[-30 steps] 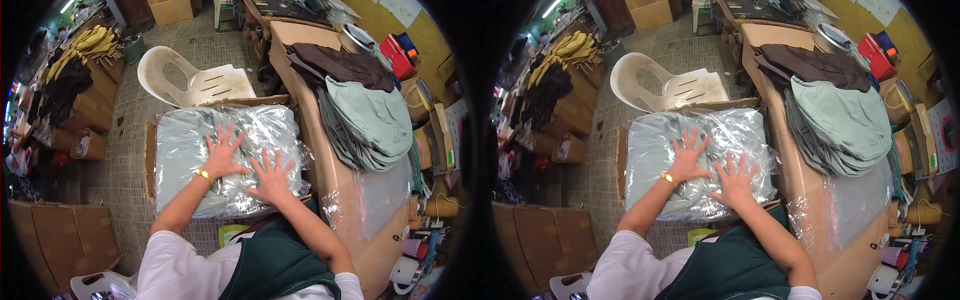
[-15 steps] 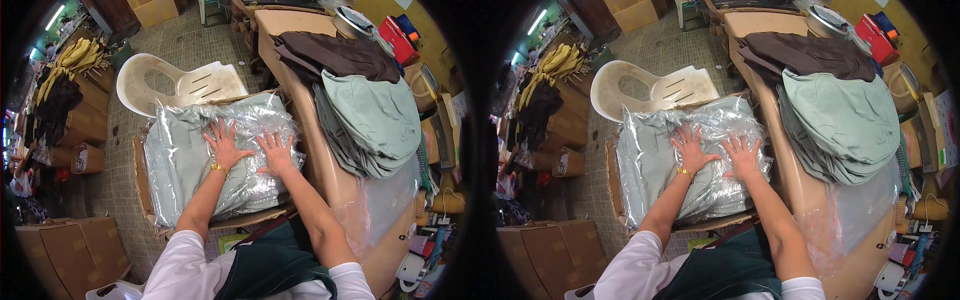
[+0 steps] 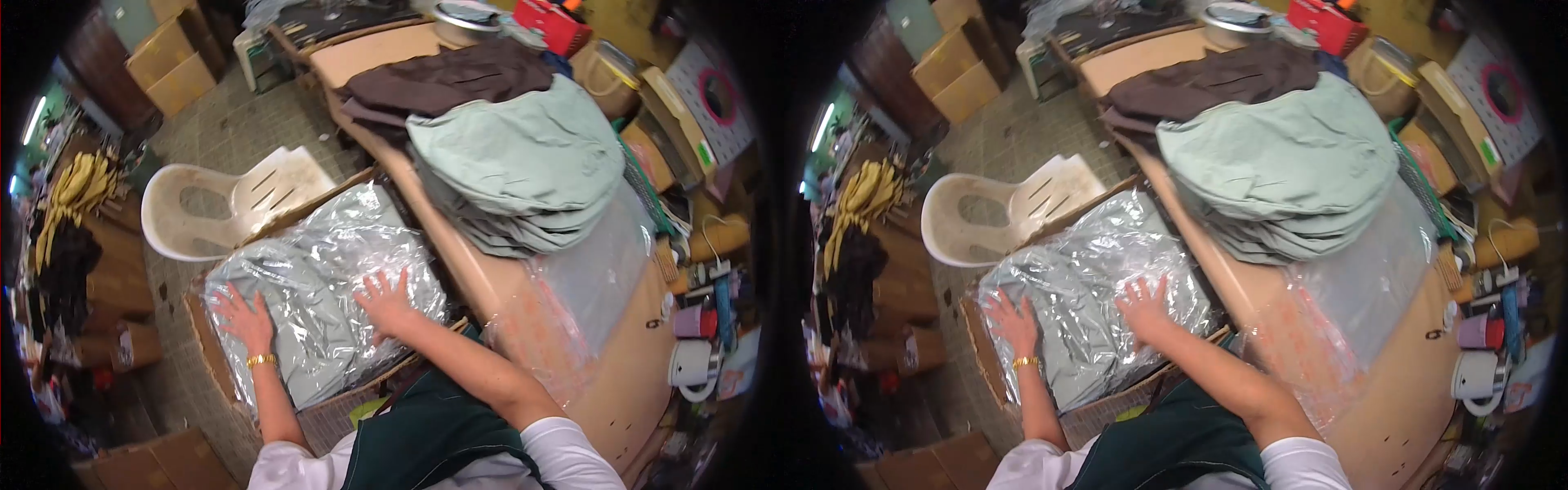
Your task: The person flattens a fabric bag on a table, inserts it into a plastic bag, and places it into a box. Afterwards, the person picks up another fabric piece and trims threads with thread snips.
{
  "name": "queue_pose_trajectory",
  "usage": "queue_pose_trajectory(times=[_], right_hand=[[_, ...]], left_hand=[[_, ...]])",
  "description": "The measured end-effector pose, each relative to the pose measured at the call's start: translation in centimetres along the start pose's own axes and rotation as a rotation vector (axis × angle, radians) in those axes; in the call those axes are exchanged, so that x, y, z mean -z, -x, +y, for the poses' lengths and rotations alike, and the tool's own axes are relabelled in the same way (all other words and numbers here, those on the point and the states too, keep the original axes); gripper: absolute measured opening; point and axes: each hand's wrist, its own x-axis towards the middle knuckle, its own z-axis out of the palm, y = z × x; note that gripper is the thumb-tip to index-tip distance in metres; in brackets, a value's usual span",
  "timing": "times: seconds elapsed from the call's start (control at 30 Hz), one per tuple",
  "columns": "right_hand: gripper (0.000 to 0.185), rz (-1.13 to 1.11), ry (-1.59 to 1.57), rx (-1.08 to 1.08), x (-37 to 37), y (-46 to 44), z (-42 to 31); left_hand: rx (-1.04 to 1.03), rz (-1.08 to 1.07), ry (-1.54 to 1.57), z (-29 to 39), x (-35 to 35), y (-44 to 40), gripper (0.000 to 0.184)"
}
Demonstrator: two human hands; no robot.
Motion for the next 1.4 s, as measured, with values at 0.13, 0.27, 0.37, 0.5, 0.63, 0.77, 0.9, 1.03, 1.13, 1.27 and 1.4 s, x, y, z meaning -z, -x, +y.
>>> queue_pose_trajectory(times=[0.13, 0.27, 0.37, 0.5, 0.63, 0.77, 0.9, 1.03, 1.13, 1.27, 1.4], right_hand=[[0.091, 0.034, -0.066, 0.09, 5.4, 6.1, -5.6], [0.082, 0.171, -0.164, 0.577, 9.3, 16.1, -6.0], [0.077, 0.372, -0.37, 0.658, 9.4, 22.8, -1.2], [0.042, 1.037, -0.711, -0.372, 5.6, 34.6, 11.5], [0.051, 1.133, -0.237, -1.295, -8.3, 44.4, 26.0], [0.054, 1.103, -0.192, -1.579, -15.2, 44.7, 29.9], [0.052, 1.114, -0.332, -1.45, -13.8, 44.9, 27.9], [0.05, 1.309, -0.017, -1.437, -15.7, 44.4, 29.1], [0.047, 1.281, 0.253, -1.665, -15.5, 43.7, 28.9], [0.035, 1.069, -0.117, -1.703, -13.3, 44.3, 27.6], [0.021, 1.175, -0.076, -1.522, -16.0, 44.7, 29.7]], left_hand=[[-0.196, 0.209, 0.222, 6.1, 3.0, 1.2, 0.072], [-0.583, 0.243, 0.55, 14.9, 6.0, 5.2, 0.059], [-0.81, 0.13, 0.861, 20.6, 8.6, 9.6, 0.041], [-0.969, 0.064, 1.13, 23.9, 13.8, 11.8, 0.018], [-1.143, 0.411, 1.488, 25.6, 26.0, 12.8, 0.009], [-1.638, 0.591, 1.686, 23.5, 32.1, 11.7, 0.026], [-1.587, 0.648, 1.735, 25.1, 32.3, 13.8, 0.021], [-1.577, 0.665, 1.765, 25.7, 32.2, 14.5, 0.016], [-1.574, 0.666, 1.774, 25.9, 32.3, 14.9, 0.013], [-1.555, 0.652, 1.798, 26.6, 32.4, 15.5, 0.008], [-1.446, 0.599, 1.767, 29.2, 32.2, 17.0, 0.005]])
